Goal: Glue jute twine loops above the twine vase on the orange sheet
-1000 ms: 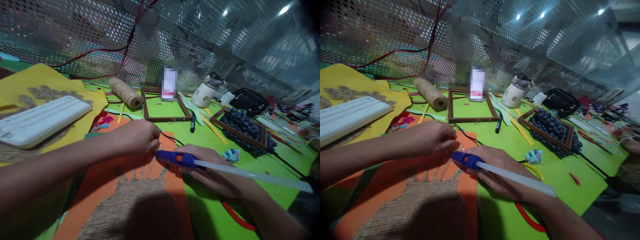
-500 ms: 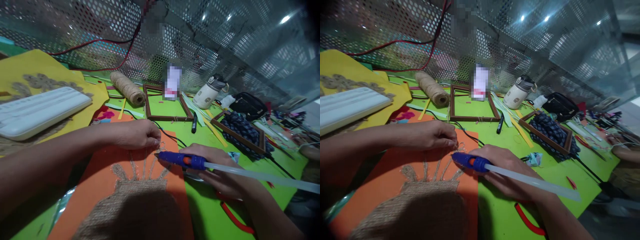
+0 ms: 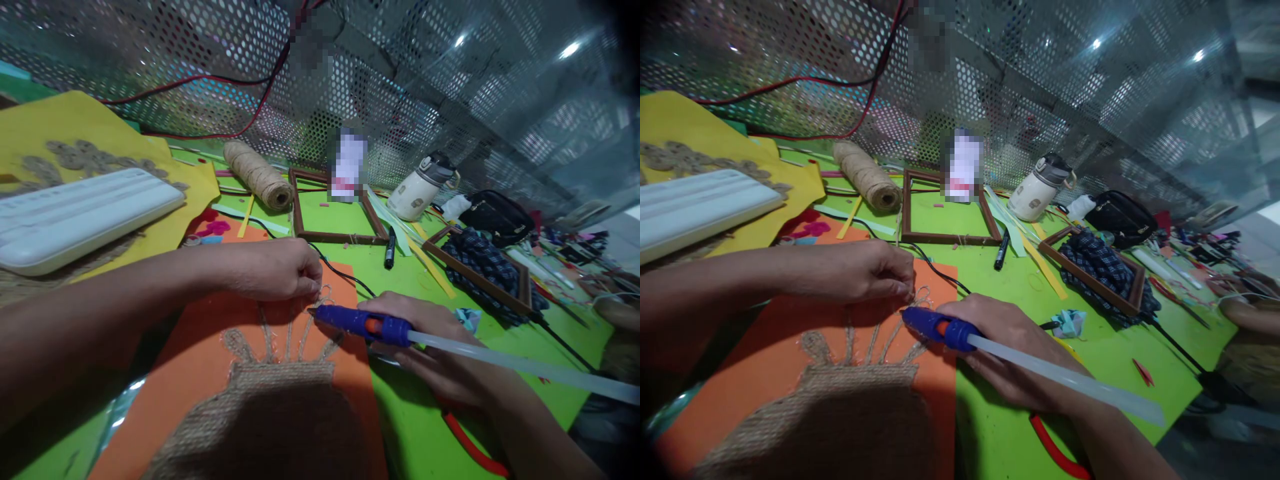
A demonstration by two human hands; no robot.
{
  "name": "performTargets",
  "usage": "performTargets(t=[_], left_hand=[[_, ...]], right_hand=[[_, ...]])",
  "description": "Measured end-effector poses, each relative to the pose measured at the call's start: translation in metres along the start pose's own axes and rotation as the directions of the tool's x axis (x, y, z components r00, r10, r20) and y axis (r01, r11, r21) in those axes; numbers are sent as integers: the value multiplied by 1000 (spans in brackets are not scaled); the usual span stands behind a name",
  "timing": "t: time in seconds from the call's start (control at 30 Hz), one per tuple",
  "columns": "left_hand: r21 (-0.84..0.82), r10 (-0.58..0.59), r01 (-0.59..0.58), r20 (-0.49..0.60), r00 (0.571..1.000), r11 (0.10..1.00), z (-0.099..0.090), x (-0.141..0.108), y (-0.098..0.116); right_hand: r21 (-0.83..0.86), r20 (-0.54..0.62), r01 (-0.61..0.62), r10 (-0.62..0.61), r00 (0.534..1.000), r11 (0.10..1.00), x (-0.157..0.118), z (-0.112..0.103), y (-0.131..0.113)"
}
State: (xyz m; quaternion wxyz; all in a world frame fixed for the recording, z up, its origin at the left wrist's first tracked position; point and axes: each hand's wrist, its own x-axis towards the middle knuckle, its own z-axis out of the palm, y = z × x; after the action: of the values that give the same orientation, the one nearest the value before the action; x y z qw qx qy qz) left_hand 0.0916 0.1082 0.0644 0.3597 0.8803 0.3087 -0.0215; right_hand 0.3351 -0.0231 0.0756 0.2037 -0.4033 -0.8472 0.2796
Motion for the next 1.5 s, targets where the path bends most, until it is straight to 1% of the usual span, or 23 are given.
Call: performTargets(t=[0.07,0.17,0.23,0.3,0.37,0.43,0.57,0.7,0.83,0.93,1.07,1.17,1.27,1.4,1.5], left_hand=[[-1,-6,6,5,1000,1000,1,1,-1],[51,2,-1,-28,1000,999,5,4,-7],[86,42,-36,-62,997,996,9,7,-11],[72,89,-84,-75,993,994,10,10,-14],[29,102,-100,-67,993,995,11,10,-14],[-5,91,-91,-56,994,996,9,10,-13],[-18,89,-90,-54,995,996,7,8,-9],[19,96,-96,-27,995,995,7,6,-3],[91,164,-163,-1,986,982,8,3,-1],[105,191,-190,4,982,976,10,3,-4],[100,192,-193,22,981,976,11,2,-8],[93,198,-200,30,980,975,10,2,-9],[79,191,-194,34,981,978,10,1,-8],[104,121,-125,43,992,987,9,-1,-3],[113,79,-86,70,994,990,6,-3,0]], right_hand=[[15,9,-19,19,1000,1000,-1,-1,-1],[16,20,-47,47,999,999,0,-3,-4],[4,32,-54,54,998,999,1,-4,-6],[-14,47,-48,48,998,999,3,-5,-8],[-32,57,-35,37,998,999,5,-6,-10],[-46,45,-20,22,999,999,6,-6,-12],[-50,47,5,-2,999,999,4,-6,-12],[-48,59,16,-13,998,999,2,-6,-12],[-46,51,5,-3,999,999,3,-6,-15],[-45,40,12,-10,999,999,2,-8,-17],[-68,24,-14,16,1000,998,-6,-14,-14],[-87,-27,-64,61,998,994,-12,-18,-11],[-134,-61,-66,58,996,989,-13,-19,-8],[-213,-85,-72,54,995,974,-7,-14,-7],[-175,-74,-40,27,997,984,-2,-11,-6]])
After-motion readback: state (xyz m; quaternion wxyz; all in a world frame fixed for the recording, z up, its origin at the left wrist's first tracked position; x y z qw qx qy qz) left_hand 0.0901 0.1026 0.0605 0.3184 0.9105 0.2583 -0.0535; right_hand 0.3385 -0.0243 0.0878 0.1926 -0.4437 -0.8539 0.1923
